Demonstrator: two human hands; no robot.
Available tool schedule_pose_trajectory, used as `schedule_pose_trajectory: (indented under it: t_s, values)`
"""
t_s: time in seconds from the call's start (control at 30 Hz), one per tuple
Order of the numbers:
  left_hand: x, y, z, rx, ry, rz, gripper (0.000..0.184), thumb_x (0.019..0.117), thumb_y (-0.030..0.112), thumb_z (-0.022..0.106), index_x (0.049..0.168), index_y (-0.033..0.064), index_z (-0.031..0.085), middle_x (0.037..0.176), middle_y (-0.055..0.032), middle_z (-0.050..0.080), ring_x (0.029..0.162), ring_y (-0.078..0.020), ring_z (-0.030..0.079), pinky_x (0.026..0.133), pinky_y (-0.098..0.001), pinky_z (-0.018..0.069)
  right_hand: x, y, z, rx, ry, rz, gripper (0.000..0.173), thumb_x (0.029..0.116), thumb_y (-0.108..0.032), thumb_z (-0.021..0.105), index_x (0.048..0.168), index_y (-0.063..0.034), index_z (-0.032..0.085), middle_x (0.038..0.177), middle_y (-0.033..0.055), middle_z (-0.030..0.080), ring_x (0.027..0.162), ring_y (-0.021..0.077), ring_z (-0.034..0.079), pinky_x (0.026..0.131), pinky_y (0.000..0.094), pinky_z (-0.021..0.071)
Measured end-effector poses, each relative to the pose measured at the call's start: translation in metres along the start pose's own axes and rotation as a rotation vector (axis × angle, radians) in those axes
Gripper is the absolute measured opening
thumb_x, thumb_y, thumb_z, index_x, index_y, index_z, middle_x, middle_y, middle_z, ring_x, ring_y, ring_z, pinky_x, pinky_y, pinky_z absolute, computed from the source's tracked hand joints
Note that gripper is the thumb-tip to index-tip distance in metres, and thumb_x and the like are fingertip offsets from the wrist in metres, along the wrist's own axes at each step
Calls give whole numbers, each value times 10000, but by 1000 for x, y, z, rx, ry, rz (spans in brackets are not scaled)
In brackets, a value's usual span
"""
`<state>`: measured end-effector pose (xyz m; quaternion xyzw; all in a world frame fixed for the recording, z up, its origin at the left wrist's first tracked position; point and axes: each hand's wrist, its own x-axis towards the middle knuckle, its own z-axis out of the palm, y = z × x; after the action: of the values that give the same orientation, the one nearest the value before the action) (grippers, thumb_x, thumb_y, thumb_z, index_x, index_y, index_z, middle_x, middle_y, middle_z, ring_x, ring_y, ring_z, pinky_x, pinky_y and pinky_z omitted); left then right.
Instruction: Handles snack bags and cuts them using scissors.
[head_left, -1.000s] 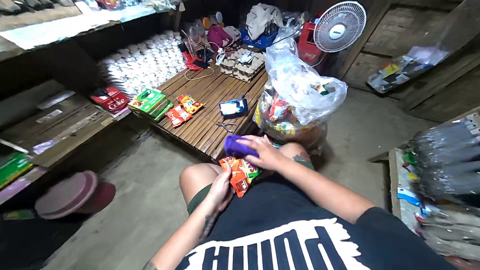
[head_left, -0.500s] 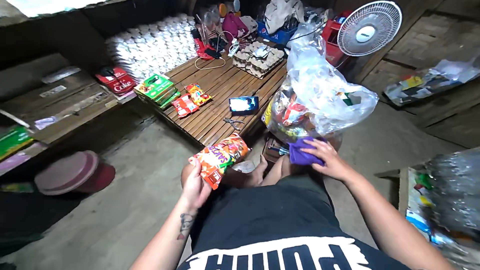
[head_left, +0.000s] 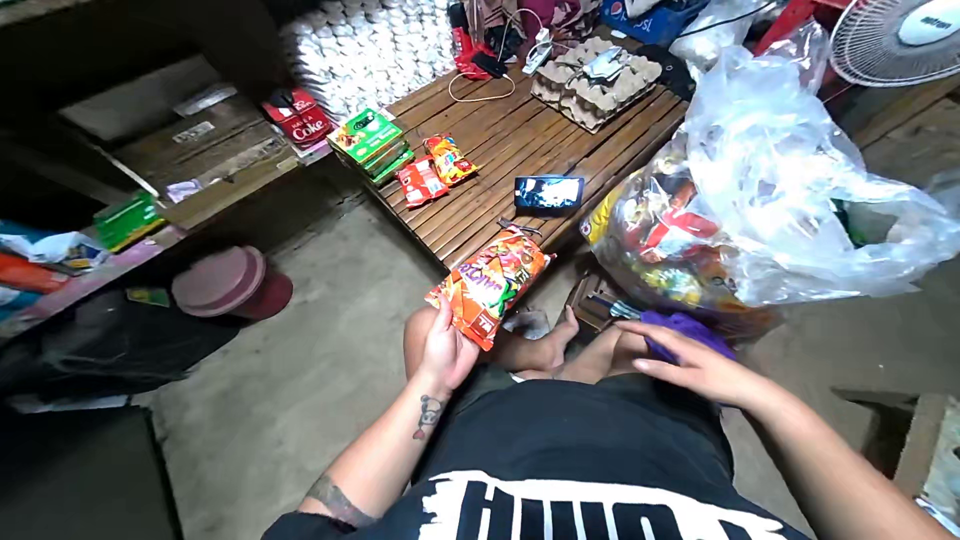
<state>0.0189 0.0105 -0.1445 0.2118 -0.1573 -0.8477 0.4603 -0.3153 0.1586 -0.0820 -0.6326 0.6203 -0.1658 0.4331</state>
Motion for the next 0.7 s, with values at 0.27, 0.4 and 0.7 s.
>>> schedule_pose_trajectory:
  t_s: [0.27,0.4,0.7]
  values:
    - [-17,-43,-11,362,-194,-177,492,1128,291,203,1440,-24,415,1301,-116,654,1219,-184,631,1078,-384,505,128,-54,90,1442,174,326,413,1095,-318,443,1391,-32,477,1175,172,691,1043,282,703,876,464,601]
    - [-11,-6,-38,228,-197,-240,732,1035,476,514,1598,95,243,1380,-145,614,1192,-280,657,989,-460,568,150,-69,90,1319,256,258,466,1046,-119,558,1451,-26,349,1153,179,681,1005,256,719,881,413,614]
    - [5,5,-62,203,-50,-344,477,956,93,646,1378,29,434,1132,-148,721,1014,-240,729,918,-409,608,207,-92,85,656,-96,167,715,980,-249,677,1530,-20,281,1251,151,655,1051,177,706,939,359,594]
